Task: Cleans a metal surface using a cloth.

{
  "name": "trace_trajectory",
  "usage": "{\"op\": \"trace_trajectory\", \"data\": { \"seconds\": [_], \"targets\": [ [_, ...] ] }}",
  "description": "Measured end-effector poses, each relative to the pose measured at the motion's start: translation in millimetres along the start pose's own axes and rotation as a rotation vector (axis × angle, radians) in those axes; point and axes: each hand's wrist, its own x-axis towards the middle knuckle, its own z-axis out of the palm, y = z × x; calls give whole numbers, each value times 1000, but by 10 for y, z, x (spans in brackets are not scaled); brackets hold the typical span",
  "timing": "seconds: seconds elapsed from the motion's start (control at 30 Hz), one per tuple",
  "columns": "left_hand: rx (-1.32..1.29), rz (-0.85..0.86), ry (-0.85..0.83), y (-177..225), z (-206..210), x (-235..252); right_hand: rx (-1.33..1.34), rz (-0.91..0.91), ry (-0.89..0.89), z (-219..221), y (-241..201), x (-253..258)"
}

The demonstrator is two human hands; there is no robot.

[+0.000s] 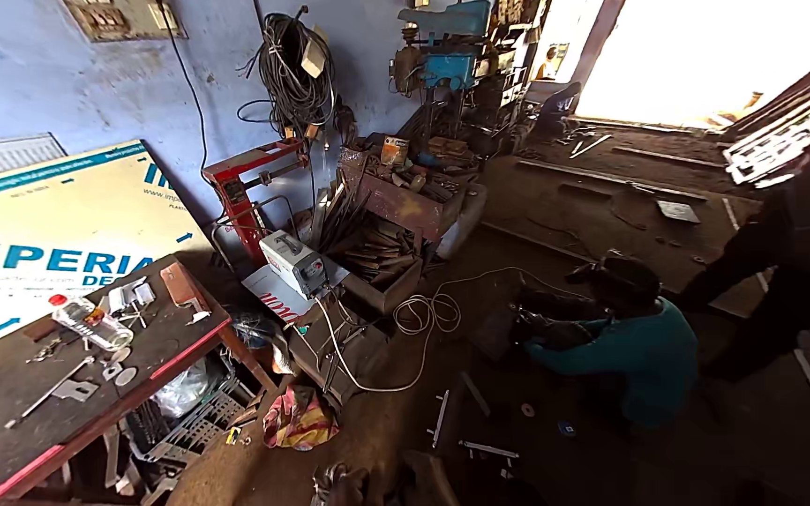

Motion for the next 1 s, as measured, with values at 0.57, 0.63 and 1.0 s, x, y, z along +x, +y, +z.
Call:
{"op": "trace_trajectory", "data": {
  "seconds": [0.57, 0.63, 1.0],
  "targets": [
    [285, -543, -309, -558, 744, 205, -358, -52, -357, 652, 524, -230],
    [351, -447, -406, -633, 868, 41, -402, -58, -485, 651, 616, -294],
    [325, -370, -632, -807, 1034, -78, -499, -26, -738, 789, 767, -378]
  ]
}}
